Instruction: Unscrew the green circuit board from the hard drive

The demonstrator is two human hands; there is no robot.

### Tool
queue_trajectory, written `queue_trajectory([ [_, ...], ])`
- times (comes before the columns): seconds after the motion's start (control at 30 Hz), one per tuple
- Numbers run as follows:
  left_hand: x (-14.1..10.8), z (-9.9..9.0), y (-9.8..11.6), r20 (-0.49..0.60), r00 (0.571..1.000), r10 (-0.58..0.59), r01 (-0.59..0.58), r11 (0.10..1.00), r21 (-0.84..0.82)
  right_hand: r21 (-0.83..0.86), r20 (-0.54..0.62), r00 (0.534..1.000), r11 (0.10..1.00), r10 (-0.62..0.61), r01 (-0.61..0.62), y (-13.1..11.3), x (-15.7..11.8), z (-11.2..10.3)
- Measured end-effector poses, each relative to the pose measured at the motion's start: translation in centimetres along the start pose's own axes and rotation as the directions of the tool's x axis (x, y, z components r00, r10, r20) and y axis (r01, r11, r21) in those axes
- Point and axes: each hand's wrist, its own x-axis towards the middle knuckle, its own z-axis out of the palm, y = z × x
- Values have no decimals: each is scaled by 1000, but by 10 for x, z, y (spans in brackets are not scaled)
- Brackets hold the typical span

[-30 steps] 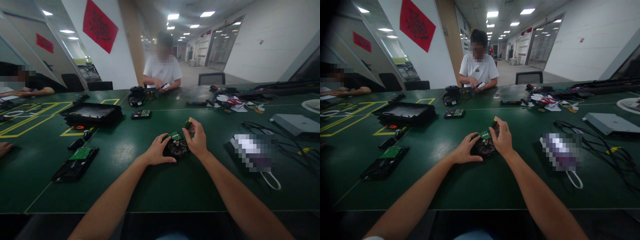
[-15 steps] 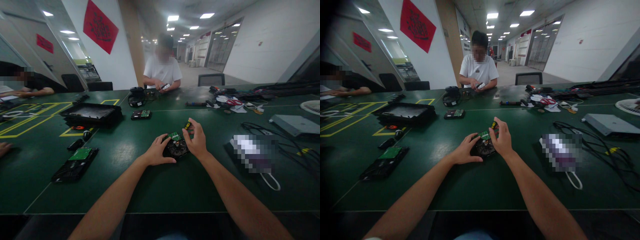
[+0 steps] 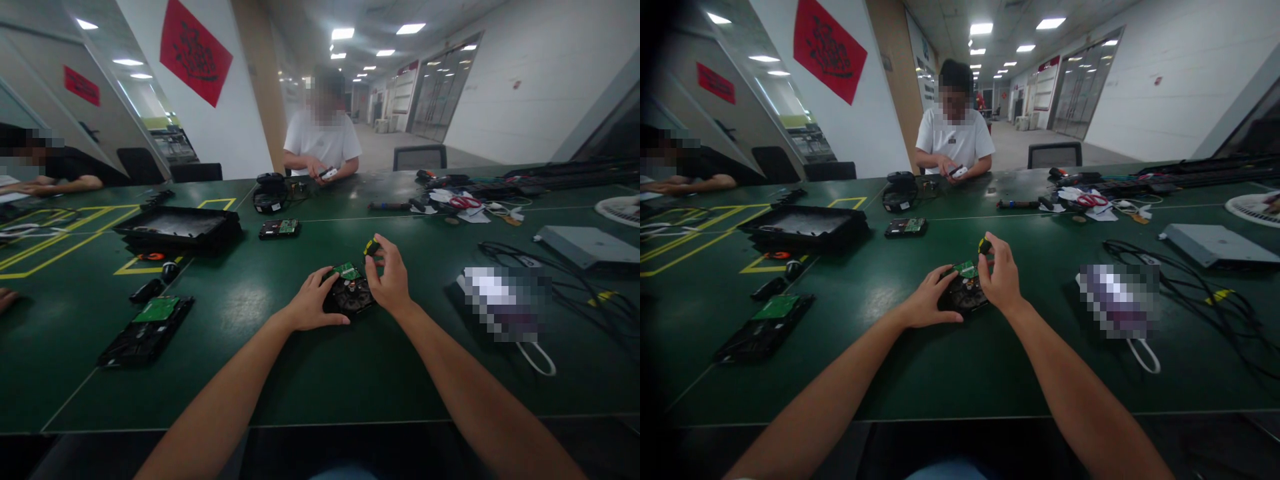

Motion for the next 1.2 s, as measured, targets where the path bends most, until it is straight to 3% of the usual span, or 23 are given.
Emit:
queue_trajectory([
  [1.2,0,-1,1,-5,1000,-3,3,1000,-4,-17,-6,1000,1000,-12,12,0,2,-2],
])
